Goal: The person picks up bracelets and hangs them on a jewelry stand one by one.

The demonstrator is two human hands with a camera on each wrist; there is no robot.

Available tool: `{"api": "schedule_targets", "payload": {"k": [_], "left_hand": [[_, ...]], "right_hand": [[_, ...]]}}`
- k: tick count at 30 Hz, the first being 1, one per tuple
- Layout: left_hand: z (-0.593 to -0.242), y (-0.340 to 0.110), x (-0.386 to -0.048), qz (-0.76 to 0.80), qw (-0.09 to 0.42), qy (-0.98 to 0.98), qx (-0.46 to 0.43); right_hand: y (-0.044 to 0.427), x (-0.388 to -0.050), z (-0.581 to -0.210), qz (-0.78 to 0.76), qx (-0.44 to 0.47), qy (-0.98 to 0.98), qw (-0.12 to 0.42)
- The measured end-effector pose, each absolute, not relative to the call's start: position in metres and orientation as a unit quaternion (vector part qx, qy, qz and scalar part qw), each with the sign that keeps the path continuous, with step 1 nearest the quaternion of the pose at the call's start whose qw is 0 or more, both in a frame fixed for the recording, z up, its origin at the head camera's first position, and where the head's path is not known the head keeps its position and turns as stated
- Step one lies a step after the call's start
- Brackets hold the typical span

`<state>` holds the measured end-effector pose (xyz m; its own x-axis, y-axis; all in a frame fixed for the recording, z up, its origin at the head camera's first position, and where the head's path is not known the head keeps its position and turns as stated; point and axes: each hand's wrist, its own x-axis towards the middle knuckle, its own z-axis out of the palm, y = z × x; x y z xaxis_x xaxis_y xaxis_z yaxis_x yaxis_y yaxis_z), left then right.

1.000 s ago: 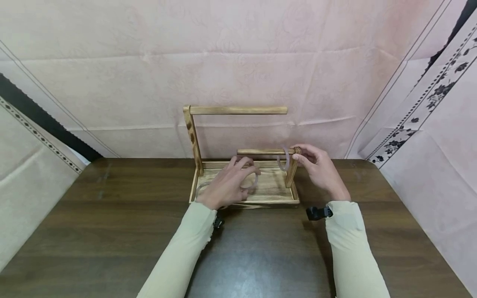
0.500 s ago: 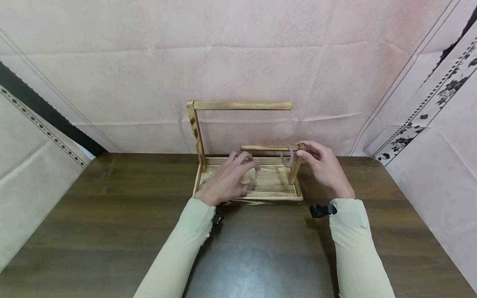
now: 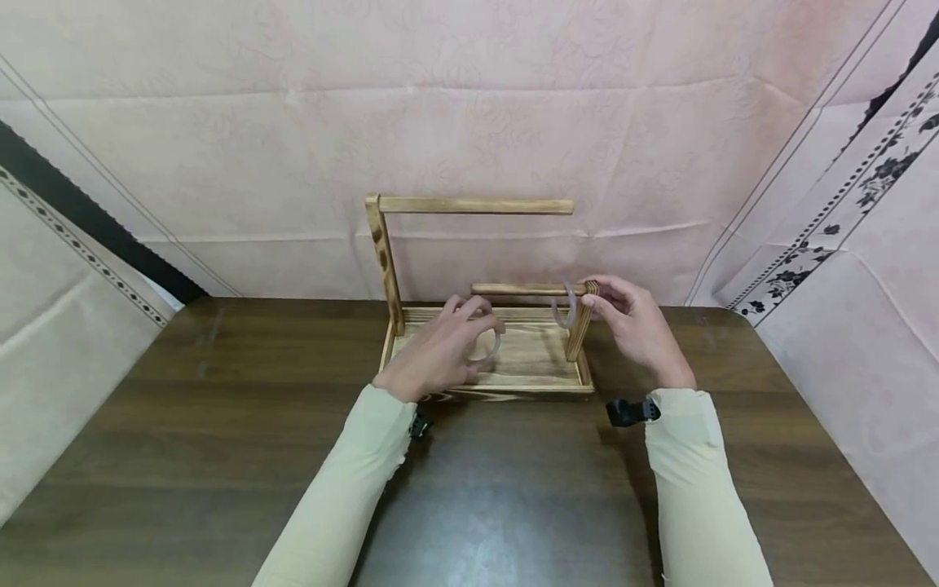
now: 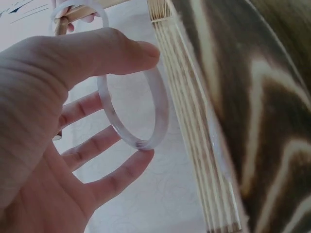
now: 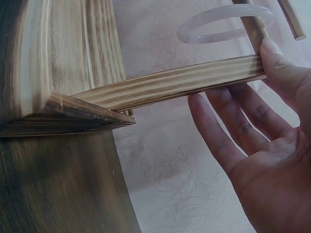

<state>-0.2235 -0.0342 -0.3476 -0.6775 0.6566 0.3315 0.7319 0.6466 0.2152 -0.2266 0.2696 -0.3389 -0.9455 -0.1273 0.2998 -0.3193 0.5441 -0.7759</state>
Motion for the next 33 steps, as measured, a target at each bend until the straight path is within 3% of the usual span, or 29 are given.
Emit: {"api": "schedule_targets", "payload": {"k": [5, 33], "left_hand": [[-0.343, -0.038, -0.221, -0.178, 0.091, -0.906, -0.374], [-0.325, -0.045, -0.209, -0.148, 0.089, -0.917, -0.359]], "right_hand": [[0.269, -0.226, -0.338, 0.456, 0.126, -0.875, 0.105], [0.268, -0.224, -0.339, 0.472, 0.132, -0.866, 0.100]]}}
